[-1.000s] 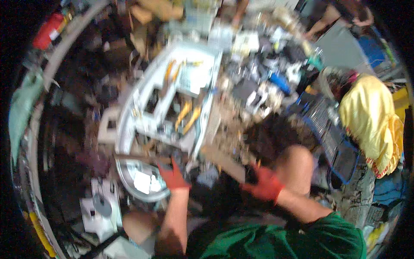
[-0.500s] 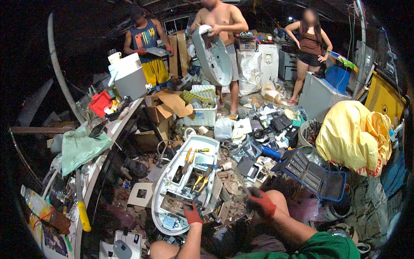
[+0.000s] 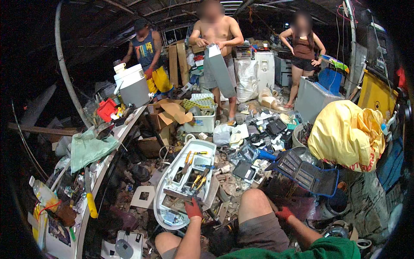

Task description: The person uses a screwdriver and pliers to remove metal components and wires from a large white plastic housing while sitting in a cluttered workspace.

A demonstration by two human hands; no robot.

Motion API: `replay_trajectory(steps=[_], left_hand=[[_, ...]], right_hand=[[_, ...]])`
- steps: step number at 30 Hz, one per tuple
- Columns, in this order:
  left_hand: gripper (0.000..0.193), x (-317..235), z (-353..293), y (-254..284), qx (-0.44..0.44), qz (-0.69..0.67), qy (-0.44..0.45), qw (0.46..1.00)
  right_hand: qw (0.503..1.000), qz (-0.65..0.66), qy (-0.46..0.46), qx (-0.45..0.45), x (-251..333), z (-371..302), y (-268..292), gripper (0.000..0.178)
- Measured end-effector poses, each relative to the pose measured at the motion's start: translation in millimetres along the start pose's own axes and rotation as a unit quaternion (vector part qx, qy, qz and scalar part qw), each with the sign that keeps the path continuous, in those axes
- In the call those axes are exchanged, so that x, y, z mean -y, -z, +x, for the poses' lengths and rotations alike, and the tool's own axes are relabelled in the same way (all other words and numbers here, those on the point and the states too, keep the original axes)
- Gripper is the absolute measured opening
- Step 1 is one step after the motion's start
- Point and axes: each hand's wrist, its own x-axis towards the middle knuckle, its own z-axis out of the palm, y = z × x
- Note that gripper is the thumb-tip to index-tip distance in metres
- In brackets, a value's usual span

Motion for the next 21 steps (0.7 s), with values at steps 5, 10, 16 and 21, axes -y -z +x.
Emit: replay_trajectory(steps=[5, 10, 16, 21], left_hand=[[0.068, 8, 10, 11, -0.064, 0.109, -0.017, 0.992], [0.068, -13, -6, -11, 0.021, 0.07, 0.031, 0.997], [0.053, 11, -2, 4, 0.015, 0.15, -0.01, 0.989], [0.043, -5, -10, -6, 0.037, 0.219, -0.038, 0.974]], right_hand=[[0.992, -0.078, -0.085, 0.054, -11, -33, -94, 0.085], [0.981, -0.132, -0.122, 0.07, -31, -39, -95, 0.074], [0.975, -0.159, -0.124, 0.095, -26, -35, -113, 0.061], [0.973, -0.179, -0.122, 0.082, -39, -22, -103, 0.051]])
